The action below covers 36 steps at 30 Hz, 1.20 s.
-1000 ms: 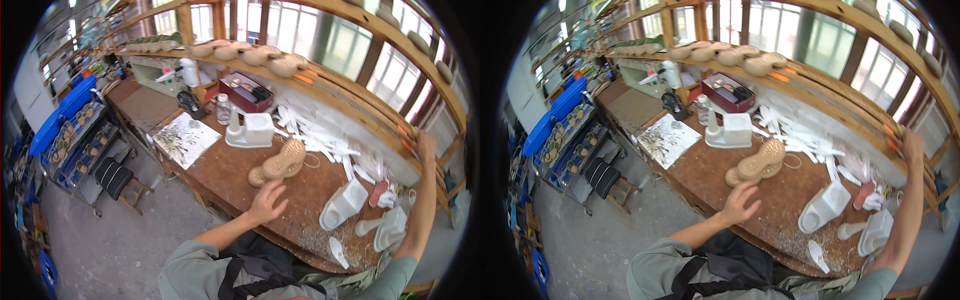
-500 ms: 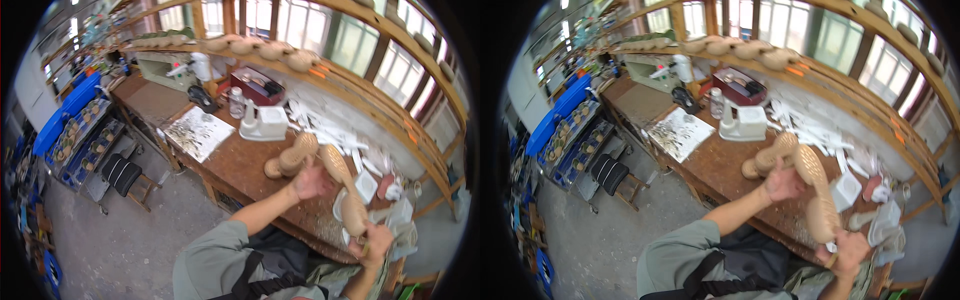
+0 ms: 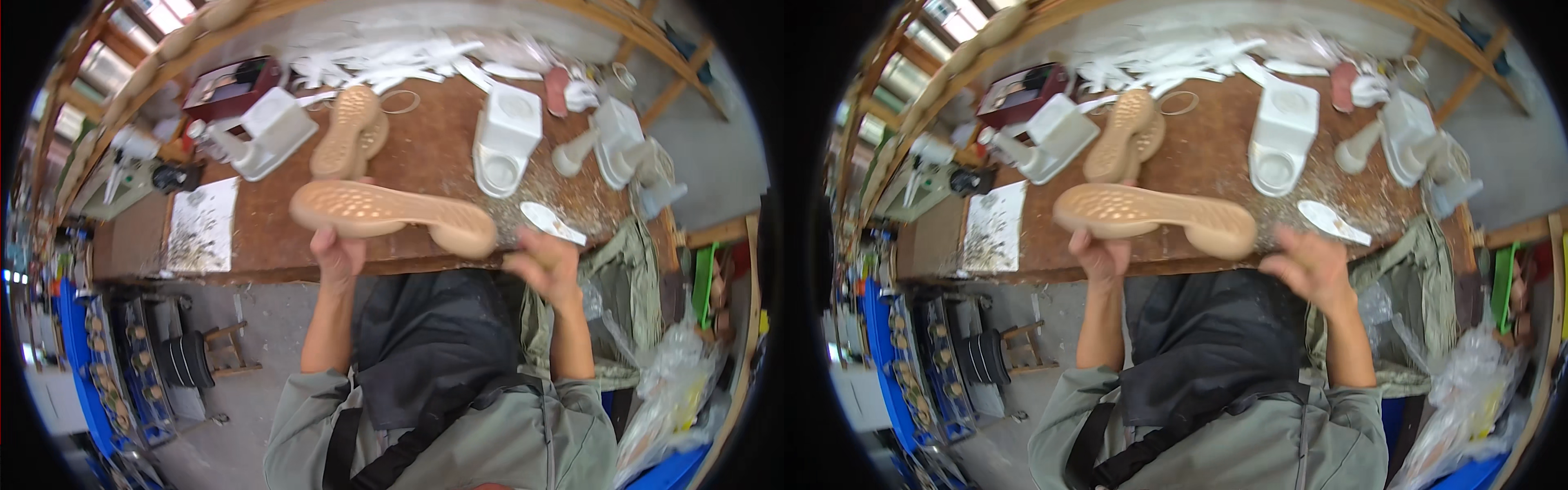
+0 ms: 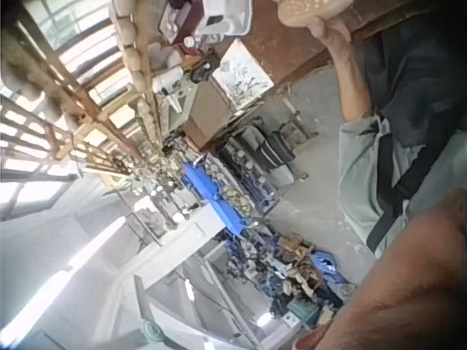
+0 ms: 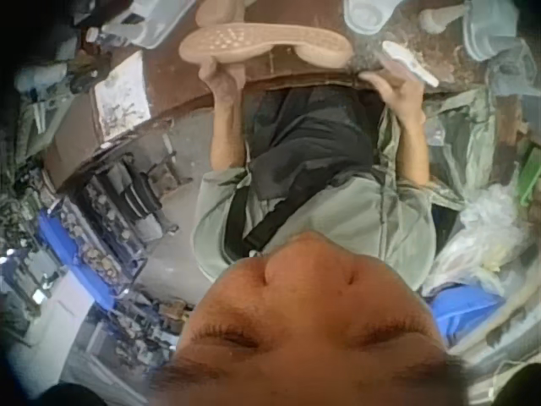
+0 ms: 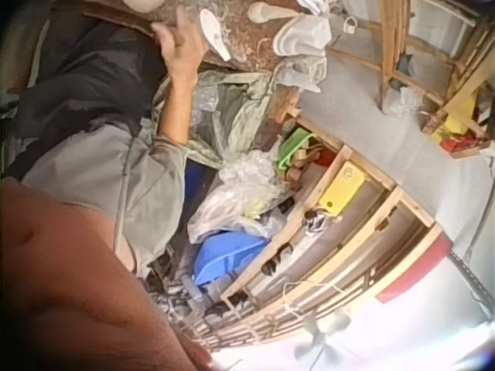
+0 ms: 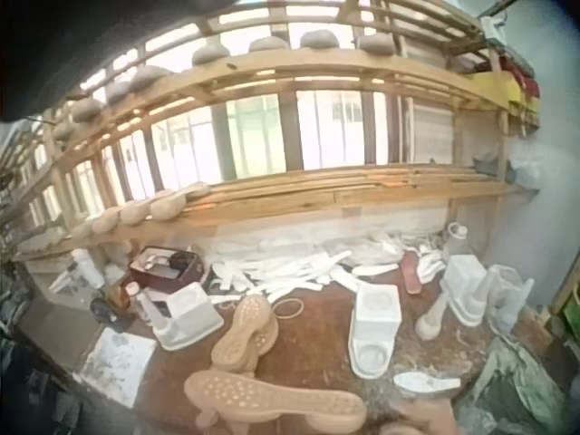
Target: Apply adhesive or primer to the bottom of shoe soles using a brush and a dispenser.
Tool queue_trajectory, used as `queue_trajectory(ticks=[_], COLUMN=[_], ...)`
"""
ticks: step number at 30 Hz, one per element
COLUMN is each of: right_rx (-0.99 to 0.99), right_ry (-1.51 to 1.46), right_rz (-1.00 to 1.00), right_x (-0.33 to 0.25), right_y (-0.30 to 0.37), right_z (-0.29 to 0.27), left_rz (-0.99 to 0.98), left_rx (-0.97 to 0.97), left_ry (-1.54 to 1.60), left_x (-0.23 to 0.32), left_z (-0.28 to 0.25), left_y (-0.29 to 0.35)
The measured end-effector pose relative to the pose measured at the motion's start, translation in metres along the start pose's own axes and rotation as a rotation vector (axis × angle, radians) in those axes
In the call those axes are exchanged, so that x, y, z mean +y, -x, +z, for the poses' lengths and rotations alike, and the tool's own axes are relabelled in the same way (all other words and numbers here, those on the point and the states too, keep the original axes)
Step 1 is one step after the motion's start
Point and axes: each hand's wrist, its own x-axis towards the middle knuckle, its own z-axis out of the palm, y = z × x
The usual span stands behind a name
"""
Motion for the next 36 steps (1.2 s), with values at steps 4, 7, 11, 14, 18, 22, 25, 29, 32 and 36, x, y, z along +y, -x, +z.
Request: queue_trajectory(ticks=[4,7,11,14,18,22,25,29,32,36], right_rx=[0.452,0.479,0.32,0.267,0.161,0.153,0.134,0.13,0.134,0.154], right_ry=[-0.61,-0.816,-0.66,-0.505,-0.241,-0.154,-0.15,-0.139,-0.138,-0.301], right_rz=[0.993,1.051,0.94,0.898,0.753,0.698,0.713,0.704,0.689,0.876], right_x=[0.047,0.058,0.076,0.083,0.083,0.087,0.089,0.093,0.092,0.092], right_y=[0.005,-0.014,-0.013,-0.016,-0.026,-0.026,-0.027,-0.023,-0.025,-0.024], right_z=[0.008,0.024,0.035,0.042,0.048,0.053,0.053,0.057,0.059,0.06], left_rz=[0.414,0.427,0.402,0.357,0.209,0.04,0.032,-0.077,0.047,-0.317], left_rx=[-0.045,-0.191,-0.249,-0.264,-0.234,-0.299,-0.66,-0.655,-0.685,-0.881], left_ry=[-0.653,-0.938,-1.051,-1.08,-1.136,-1.04,-1.391,-1.506,-1.85,-1.9], left_x=[-0.026,-0.046,-0.065,-0.066,-0.059,-0.059,-0.055,-0.06,-0.065,-0.062], left_z=[0.01,0.005,0.001,0.007,0.013,0.018,0.016,0.015,0.011,0.009], left_y=[0.01,0.014,0.023,0.022,0.029,0.029,0.027,0.04,0.05,0.051])
